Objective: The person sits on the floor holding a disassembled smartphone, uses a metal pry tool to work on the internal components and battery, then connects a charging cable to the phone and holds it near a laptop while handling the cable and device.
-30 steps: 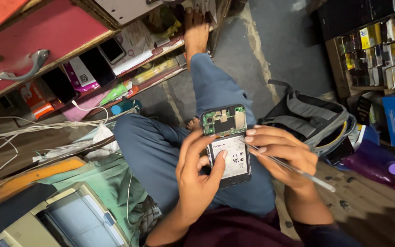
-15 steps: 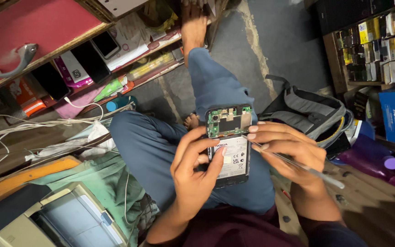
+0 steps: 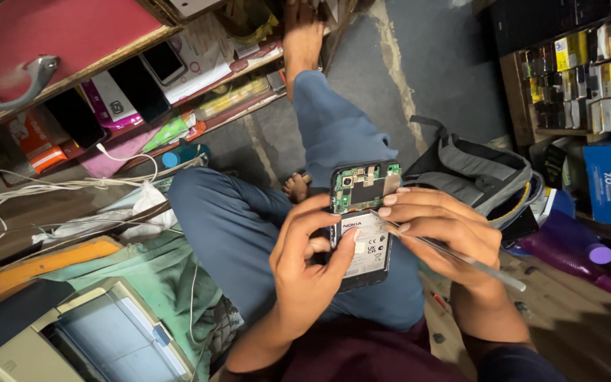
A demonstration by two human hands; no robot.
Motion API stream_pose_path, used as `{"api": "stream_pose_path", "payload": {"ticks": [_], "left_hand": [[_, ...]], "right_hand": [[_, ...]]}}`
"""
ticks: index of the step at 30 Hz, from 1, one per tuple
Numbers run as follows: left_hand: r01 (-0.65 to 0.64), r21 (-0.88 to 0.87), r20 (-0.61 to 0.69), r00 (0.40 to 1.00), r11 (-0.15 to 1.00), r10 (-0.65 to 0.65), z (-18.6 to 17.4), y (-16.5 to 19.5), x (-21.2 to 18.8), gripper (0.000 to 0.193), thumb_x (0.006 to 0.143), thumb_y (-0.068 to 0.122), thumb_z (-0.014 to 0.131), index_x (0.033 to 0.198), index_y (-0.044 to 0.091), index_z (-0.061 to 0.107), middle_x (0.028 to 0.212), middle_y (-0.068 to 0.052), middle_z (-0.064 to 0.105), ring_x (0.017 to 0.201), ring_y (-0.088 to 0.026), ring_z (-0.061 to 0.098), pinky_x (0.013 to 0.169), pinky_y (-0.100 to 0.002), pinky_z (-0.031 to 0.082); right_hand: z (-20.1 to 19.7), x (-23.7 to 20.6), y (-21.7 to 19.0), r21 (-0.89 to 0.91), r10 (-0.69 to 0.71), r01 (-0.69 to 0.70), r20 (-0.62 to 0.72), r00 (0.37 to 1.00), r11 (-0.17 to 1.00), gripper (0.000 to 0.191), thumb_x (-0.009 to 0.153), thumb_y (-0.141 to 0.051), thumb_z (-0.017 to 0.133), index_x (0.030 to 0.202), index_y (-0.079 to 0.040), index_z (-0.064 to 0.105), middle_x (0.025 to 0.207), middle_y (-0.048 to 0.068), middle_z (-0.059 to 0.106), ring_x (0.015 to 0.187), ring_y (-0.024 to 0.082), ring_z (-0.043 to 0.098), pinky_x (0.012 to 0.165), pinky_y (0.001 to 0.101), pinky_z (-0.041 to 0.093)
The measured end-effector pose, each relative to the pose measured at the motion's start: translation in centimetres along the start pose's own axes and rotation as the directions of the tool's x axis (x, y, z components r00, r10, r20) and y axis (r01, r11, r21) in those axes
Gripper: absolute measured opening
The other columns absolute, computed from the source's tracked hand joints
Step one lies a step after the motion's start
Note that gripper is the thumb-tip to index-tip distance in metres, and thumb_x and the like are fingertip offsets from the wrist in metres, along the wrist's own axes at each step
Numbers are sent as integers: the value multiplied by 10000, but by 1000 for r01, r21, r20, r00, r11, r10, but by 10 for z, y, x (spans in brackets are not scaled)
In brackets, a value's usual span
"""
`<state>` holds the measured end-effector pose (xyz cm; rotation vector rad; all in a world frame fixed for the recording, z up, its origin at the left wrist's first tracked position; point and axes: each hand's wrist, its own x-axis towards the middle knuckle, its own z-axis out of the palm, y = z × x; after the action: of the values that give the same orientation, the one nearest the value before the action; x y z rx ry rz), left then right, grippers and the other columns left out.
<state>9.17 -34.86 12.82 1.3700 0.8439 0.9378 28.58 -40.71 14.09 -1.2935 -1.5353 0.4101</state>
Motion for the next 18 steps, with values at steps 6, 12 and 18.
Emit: {"api": "stream_pose_path", "payload": {"ticks": [6, 12, 18], "left_hand": [[12, 6, 6, 1000, 1000, -12, 2, 6, 3, 274, 909, -111, 762, 1130, -57, 609, 1306, -157, 615, 971, -119, 702, 674, -220, 619], [-58, 147, 33, 998, 988, 53, -1, 12, 6, 237, 901, -66, 781, 1114, -11, 691, 1278, -123, 646, 974, -129, 707, 688, -224, 598], [-82, 199, 45, 996, 976, 74, -1, 13, 7, 246, 889, -49, 790, 1117, 8, 715, 1276, -117, 653, 986, -138, 705, 681, -228, 579]], "right_hand": [[0, -3, 2, 34, 29, -28, -22, 999, 999, 215, 805, 71, 787, 930, 32, 617, 1017, 224, 732, 1063, 349, 741, 1020, 513, 596], [-2, -3, -1, 41, 60, -60, -15, 998, 997, 219, 809, 59, 794, 923, 23, 610, 1023, 226, 736, 1071, 344, 742, 1012, 493, 603], [-4, -3, -3, 36, 81, -80, -8, 997, 996, 209, 816, 56, 786, 920, 16, 609, 1014, 215, 738, 1067, 335, 743, 1019, 484, 596]]}}
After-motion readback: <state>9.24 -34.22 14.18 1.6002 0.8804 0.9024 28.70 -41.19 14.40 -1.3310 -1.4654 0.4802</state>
